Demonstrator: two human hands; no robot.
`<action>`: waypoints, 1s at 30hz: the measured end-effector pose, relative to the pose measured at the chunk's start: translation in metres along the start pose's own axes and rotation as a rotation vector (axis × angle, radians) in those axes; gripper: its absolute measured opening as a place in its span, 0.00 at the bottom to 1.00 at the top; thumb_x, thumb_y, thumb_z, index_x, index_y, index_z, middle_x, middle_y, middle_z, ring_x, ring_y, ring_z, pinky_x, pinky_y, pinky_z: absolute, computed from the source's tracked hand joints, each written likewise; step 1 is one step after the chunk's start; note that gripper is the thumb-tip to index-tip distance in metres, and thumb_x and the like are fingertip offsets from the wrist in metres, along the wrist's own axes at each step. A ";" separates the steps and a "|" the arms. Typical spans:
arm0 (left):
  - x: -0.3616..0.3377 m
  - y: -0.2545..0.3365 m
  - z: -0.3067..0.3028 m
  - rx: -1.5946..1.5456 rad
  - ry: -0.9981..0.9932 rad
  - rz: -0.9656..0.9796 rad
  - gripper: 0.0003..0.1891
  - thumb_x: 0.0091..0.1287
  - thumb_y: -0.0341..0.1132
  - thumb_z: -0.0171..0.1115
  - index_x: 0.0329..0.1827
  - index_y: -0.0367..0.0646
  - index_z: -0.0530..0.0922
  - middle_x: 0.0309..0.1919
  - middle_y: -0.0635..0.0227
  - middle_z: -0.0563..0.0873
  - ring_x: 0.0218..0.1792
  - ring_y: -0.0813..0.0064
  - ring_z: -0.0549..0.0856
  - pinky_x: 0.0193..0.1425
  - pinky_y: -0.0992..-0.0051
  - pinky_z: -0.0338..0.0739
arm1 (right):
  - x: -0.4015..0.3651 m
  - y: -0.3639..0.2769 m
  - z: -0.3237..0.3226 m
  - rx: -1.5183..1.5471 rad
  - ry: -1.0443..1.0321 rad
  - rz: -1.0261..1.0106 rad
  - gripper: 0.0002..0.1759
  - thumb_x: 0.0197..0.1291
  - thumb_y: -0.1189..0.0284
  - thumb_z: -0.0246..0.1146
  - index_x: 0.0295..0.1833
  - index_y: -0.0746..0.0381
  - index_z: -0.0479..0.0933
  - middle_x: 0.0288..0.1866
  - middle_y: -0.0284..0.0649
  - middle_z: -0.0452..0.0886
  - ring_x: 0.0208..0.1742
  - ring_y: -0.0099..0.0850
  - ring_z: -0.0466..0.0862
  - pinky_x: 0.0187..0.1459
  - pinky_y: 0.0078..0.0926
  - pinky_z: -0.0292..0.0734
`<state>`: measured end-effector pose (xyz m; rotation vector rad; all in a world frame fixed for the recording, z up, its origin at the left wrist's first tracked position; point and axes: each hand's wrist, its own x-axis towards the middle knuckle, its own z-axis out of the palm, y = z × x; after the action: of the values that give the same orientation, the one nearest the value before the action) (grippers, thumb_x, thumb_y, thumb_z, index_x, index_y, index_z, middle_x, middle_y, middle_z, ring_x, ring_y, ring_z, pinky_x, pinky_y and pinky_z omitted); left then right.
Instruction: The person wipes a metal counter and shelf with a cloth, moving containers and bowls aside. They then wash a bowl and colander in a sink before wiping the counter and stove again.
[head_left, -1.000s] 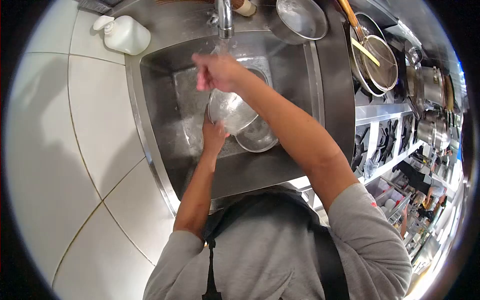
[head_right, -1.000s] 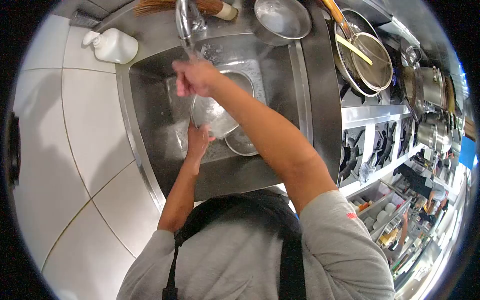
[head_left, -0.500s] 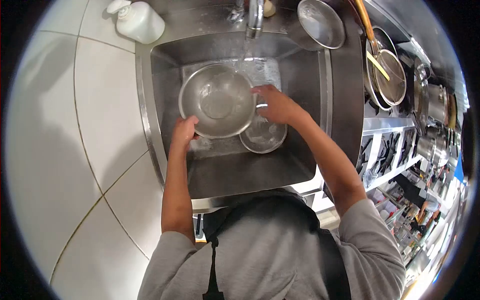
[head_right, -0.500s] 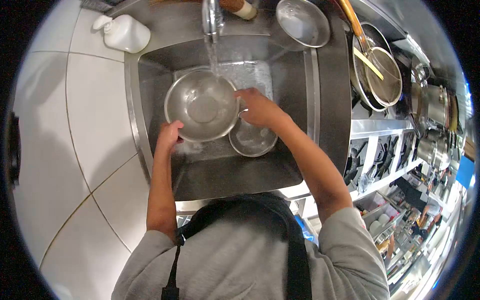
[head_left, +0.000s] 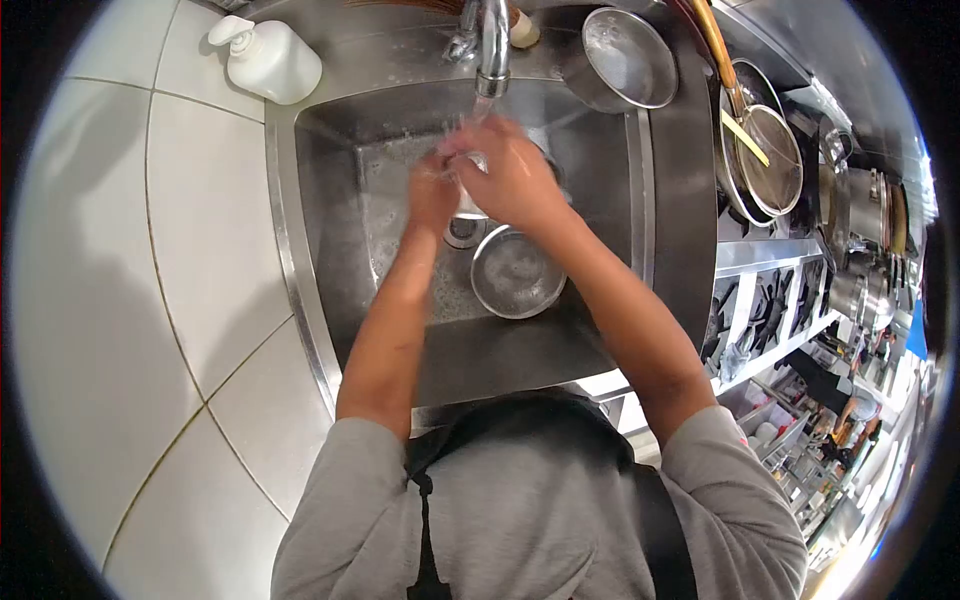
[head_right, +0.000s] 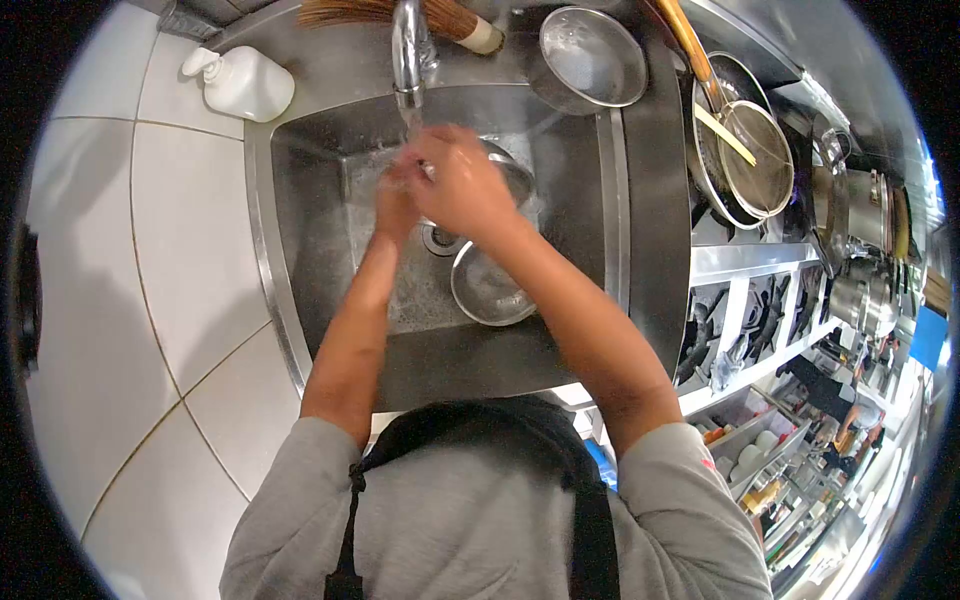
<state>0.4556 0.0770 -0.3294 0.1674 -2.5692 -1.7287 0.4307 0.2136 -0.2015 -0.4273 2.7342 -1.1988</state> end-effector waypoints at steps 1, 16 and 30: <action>0.003 0.001 -0.015 -0.106 0.005 -0.116 0.14 0.68 0.30 0.61 0.55 0.36 0.85 0.50 0.43 0.88 0.49 0.48 0.89 0.53 0.58 0.81 | -0.018 0.019 -0.001 -0.238 0.123 -0.171 0.14 0.63 0.71 0.67 0.55 0.55 0.86 0.65 0.46 0.80 0.62 0.47 0.81 0.62 0.43 0.80; -0.053 -0.075 -0.065 -0.829 -0.053 -0.989 0.29 0.71 0.44 0.62 0.69 0.34 0.73 0.60 0.54 0.84 0.58 0.56 0.84 0.61 0.56 0.78 | -0.082 0.054 -0.019 -0.272 -0.245 -0.039 0.28 0.51 0.67 0.78 0.58 0.53 0.79 0.73 0.61 0.69 0.61 0.58 0.83 0.60 0.48 0.82; -0.268 0.009 -0.106 -0.243 0.035 -0.358 0.15 0.75 0.40 0.66 0.58 0.41 0.84 0.53 0.62 0.89 0.54 0.67 0.87 0.57 0.69 0.80 | -0.126 0.019 -0.053 0.057 0.165 -0.079 0.17 0.45 0.77 0.79 0.41 0.61 0.80 0.70 0.50 0.74 0.63 0.48 0.81 0.57 0.42 0.81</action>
<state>0.7317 0.0127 -0.2739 0.6755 -2.3885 -2.1112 0.5352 0.3014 -0.1789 -0.4520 2.8359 -1.3865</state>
